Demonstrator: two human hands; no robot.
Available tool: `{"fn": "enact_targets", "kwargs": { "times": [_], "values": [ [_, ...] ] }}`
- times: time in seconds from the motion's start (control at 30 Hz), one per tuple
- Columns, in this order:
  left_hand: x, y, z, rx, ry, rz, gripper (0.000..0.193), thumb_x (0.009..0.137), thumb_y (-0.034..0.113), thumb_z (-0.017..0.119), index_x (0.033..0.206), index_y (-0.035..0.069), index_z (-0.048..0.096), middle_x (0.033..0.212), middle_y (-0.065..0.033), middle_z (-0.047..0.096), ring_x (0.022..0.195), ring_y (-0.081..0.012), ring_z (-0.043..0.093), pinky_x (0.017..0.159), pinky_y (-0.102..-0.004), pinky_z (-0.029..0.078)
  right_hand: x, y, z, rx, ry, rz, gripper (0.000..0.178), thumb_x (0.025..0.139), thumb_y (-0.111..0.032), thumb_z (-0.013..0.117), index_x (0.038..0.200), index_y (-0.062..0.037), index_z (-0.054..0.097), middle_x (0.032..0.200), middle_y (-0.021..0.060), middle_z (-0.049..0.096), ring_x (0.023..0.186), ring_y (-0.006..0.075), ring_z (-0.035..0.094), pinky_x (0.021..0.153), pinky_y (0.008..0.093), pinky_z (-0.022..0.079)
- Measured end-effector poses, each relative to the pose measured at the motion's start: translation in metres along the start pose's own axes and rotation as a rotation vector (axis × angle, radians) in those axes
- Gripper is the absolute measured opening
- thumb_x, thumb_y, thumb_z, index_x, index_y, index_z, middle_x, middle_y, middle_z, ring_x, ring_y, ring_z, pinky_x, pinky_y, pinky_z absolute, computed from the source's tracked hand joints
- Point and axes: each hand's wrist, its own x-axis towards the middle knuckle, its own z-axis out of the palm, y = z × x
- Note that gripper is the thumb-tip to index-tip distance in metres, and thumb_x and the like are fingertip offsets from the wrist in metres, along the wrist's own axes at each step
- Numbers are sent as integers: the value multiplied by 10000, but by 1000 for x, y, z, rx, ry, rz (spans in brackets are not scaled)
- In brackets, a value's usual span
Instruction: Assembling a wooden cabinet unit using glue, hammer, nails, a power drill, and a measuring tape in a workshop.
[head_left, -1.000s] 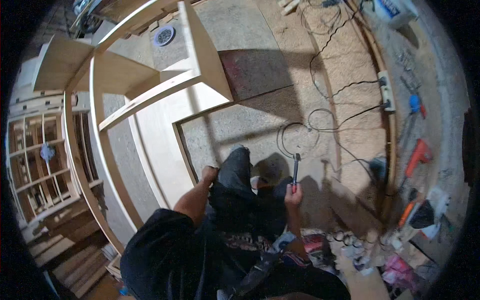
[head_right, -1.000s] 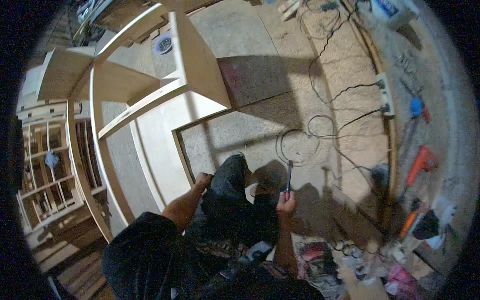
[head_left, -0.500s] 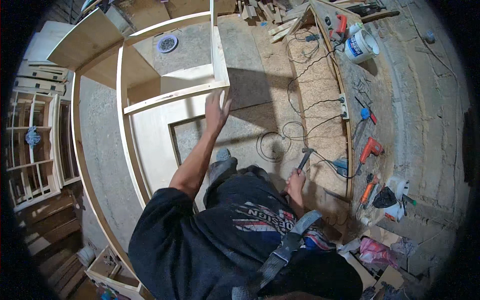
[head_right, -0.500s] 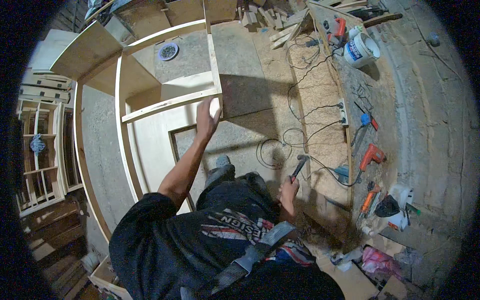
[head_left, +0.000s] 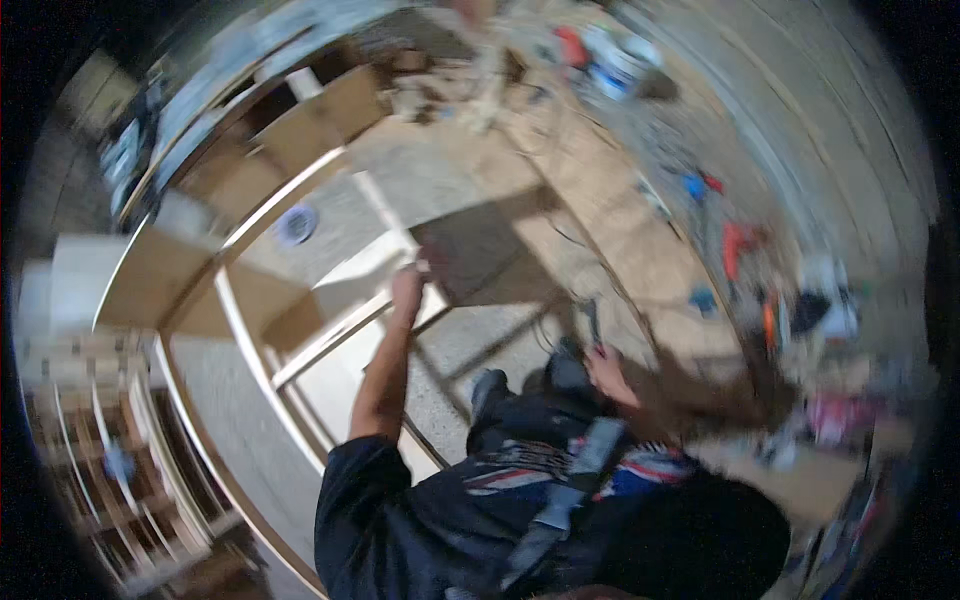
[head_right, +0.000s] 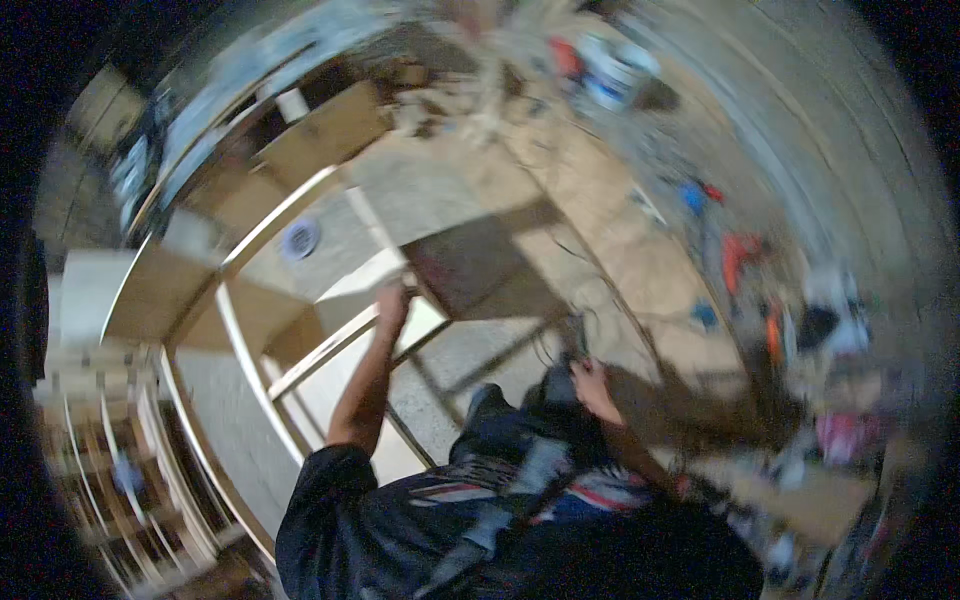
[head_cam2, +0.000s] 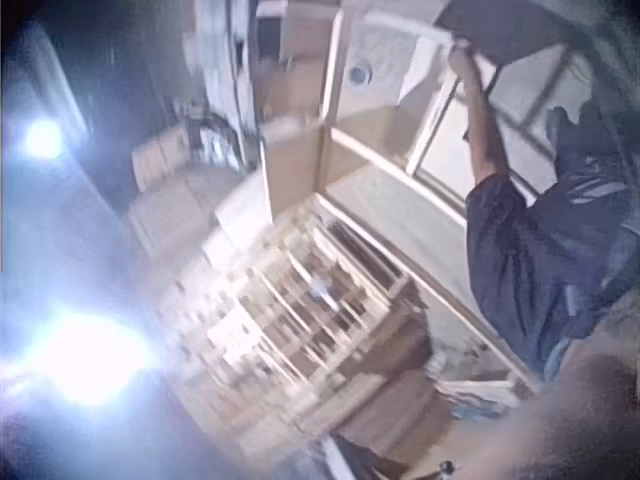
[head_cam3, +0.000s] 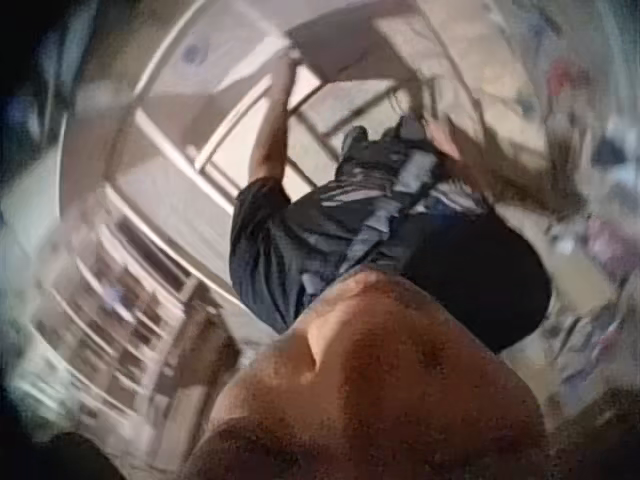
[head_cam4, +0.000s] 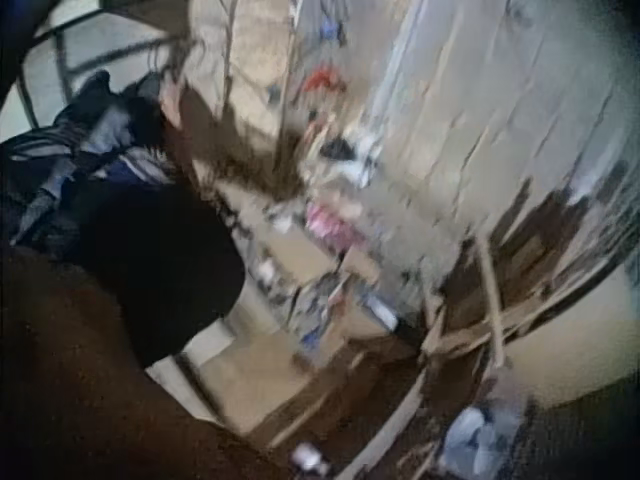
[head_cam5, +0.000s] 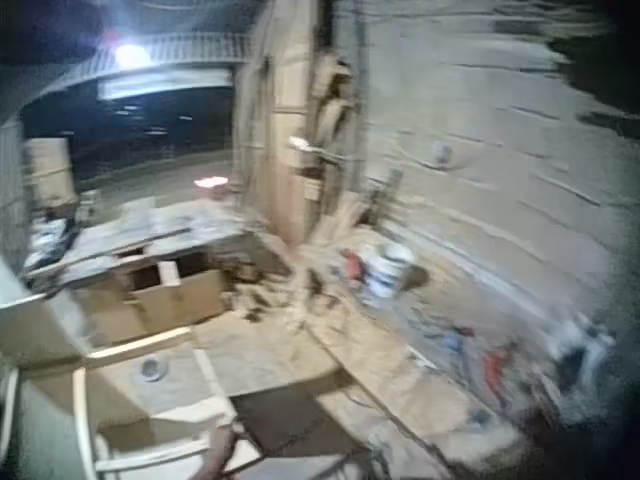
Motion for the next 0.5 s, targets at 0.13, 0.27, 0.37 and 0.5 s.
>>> {"fn": "enact_targets", "kwargs": {
  "times": [0.13,0.27,0.37,0.5],
  "values": [
    [1,2,-6,45,-169,-48,621,882,135,672,1465,167,458,908,-174,670,776,-361,648,671,-474,505,32,-21,-9,-109,134,-80,155,946,-231,630,940,-96,554,660,-6,523,530,95,477,426,278,363],
    [-5,13,-10,98,-102,-25,631,859,146,714,1446,156,484,844,-157,643,740,-344,631,657,-455,502,84,-88,-46,-533,488,-592,250,926,-238,632,1058,-29,591,785,216,614,725,316,640,601,424,464],
    [-4,22,-7,62,-128,-215,640,829,122,735,1426,123,503,782,-133,630,678,-332,615,630,-455,497,133,-164,-97,-429,535,-538,267,940,-257,618,1059,-19,596,816,246,630,733,382,646,632,482,469],
    [3,35,-8,110,-106,-187,653,822,71,731,1429,137,500,693,-98,582,603,-268,566,602,-417,490,206,-261,-183,-477,769,-830,291,956,-208,588,1167,-9,601,1003,245,662,936,401,651,784,479,487]
  ]
}}
